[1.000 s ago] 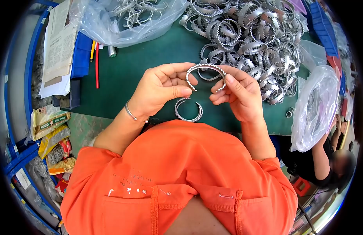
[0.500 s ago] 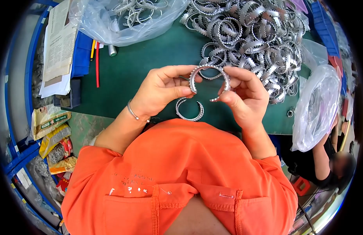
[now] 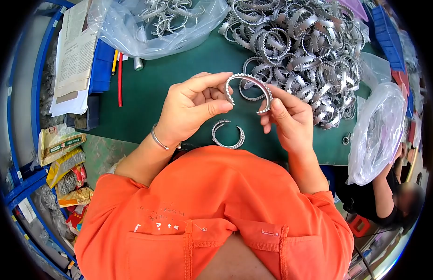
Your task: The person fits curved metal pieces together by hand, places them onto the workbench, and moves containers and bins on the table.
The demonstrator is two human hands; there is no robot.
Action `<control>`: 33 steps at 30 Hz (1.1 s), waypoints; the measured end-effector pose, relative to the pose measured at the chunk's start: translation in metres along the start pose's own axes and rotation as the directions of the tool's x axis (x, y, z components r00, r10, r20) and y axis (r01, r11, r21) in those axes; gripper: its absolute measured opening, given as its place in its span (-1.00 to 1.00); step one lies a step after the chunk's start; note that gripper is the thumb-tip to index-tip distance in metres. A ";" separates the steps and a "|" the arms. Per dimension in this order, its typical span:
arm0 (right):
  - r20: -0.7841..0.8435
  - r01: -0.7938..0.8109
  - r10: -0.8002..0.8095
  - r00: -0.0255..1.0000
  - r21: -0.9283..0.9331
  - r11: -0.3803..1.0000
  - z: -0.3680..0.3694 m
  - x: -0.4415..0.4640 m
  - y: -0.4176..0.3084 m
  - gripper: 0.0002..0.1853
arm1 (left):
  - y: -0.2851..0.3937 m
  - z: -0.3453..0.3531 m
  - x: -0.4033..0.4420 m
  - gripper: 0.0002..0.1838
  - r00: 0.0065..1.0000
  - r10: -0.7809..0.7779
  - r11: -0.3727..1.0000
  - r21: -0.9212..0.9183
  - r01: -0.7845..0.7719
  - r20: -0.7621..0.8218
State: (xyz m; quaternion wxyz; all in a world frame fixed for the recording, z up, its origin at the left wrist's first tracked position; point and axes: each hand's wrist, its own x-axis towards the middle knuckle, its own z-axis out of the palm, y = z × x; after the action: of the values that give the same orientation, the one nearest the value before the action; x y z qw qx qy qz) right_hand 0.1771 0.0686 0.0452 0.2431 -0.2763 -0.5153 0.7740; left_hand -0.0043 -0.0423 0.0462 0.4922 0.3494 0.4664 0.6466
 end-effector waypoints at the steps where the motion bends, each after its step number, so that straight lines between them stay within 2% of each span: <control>1: 0.016 -0.087 0.086 0.996 0.071 0.994 -0.001 0.001 0.001 -0.64 | 0.001 0.001 0.001 -0.56 0.999 0.036 0.999 0.031 -0.035 -0.008; 3: 0.032 -0.100 0.097 0.995 0.090 0.991 -0.002 0.001 0.004 -0.64 | 0.003 0.003 0.002 -0.58 0.998 0.049 0.997 0.067 -0.047 -0.029; 5: 0.089 -0.171 0.157 0.984 0.186 0.968 -0.004 0.002 0.006 -0.63 | 0.005 0.004 0.003 -0.60 0.997 0.060 0.993 0.102 -0.055 -0.050; 7: 0.114 -0.190 0.168 0.979 0.217 0.957 -0.003 0.002 0.008 -0.63 | 0.007 0.005 0.005 -0.63 0.990 0.137 0.961 0.248 -0.122 -0.042; 11: 0.122 -0.175 0.146 0.982 0.275 0.945 0.003 0.001 0.012 -0.65 | 0.013 0.014 0.008 -0.57 0.976 0.219 0.941 0.266 -0.210 -0.003; 13: 0.105 -0.141 0.119 0.987 0.231 0.963 0.003 0.001 0.014 -0.68 | 0.018 0.018 0.007 -0.53 0.977 0.196 0.954 0.215 -0.210 0.086; 15: 0.015 -0.043 0.041 0.999 0.163 0.986 0.005 0.001 0.014 -0.69 | 0.021 0.020 0.005 -0.51 0.981 0.164 0.968 0.176 -0.181 0.106; 17: -0.006 -0.001 0.002 1.000 0.158 0.987 0.003 0.000 0.015 -0.69 | 0.022 0.018 0.003 -0.50 0.976 0.126 0.967 0.197 -0.160 0.176; 19: -0.034 0.137 -0.136 0.990 0.028 0.990 0.004 0.001 0.014 -0.71 | 0.024 0.018 0.002 -0.52 0.972 0.128 0.958 0.230 -0.172 0.195; 20: -0.018 0.219 -0.221 0.975 -0.096 0.971 0.000 0.001 0.016 -0.73 | 0.026 0.018 0.001 -0.53 0.963 0.131 0.941 0.275 -0.196 0.237; 21: -0.021 0.221 -0.224 0.974 -0.096 0.970 0.000 0.000 0.015 -0.73 | 0.028 0.018 0.001 -0.54 0.951 0.132 0.921 0.320 -0.222 0.279; 22: -0.016 0.291 -0.300 0.954 -0.205 0.935 0.002 -0.001 0.013 -0.73 | 0.034 0.019 0.005 -0.54 0.905 0.239 0.810 0.443 -0.385 0.351; 23: 0.000 0.359 -0.378 0.926 -0.312 0.880 0.003 -0.001 0.011 -0.74 | 0.034 0.014 0.006 -0.51 0.864 0.300 0.731 0.485 -0.480 0.403; 25: -0.081 0.352 -0.394 0.915 -0.314 0.882 0.004 -0.002 0.008 -0.78 | 0.049 -0.002 0.017 -0.54 0.772 0.429 0.507 0.582 -0.636 0.470; 27: -0.054 0.423 -0.503 0.863 -0.468 0.776 -0.005 0.001 -0.001 -0.82 | 0.056 -0.027 0.020 -0.59 0.836 0.526 0.495 0.743 -0.450 0.156; 29: -0.030 0.488 -0.652 0.758 -0.637 0.597 -0.015 0.009 -0.011 -0.86 | 0.071 -0.048 0.038 -0.64 0.854 0.509 0.458 0.873 -0.166 -0.105; 30: -0.004 0.484 -0.688 0.726 -0.707 0.515 -0.018 0.013 -0.017 -0.87 | 0.071 -0.053 0.042 -0.64 0.850 0.517 0.454 0.874 -0.172 -0.101; 31: 0.024 0.473 -0.721 0.693 -0.770 0.428 -0.019 0.016 -0.026 -0.87 | 0.067 -0.057 0.044 -0.65 0.836 0.530 0.413 0.904 -0.111 -0.140; 32: -0.045 0.382 -0.682 0.730 -0.800 0.462 -0.015 0.015 -0.032 -0.85 | 0.065 -0.059 0.047 -0.66 0.821 0.543 0.374 0.926 -0.048 -0.177; 33: -0.046 0.383 -0.688 0.724 -0.802 0.458 -0.015 0.020 -0.035 -0.85 | 0.063 -0.052 0.044 -0.69 0.842 0.516 0.380 0.923 -0.059 -0.159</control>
State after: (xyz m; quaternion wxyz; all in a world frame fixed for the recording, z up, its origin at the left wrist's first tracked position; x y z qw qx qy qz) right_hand 0.1760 0.1041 0.0695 0.4339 -0.3082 -0.7901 0.3042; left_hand -0.0831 -0.0184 0.0893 -0.0063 0.4829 0.7590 0.4367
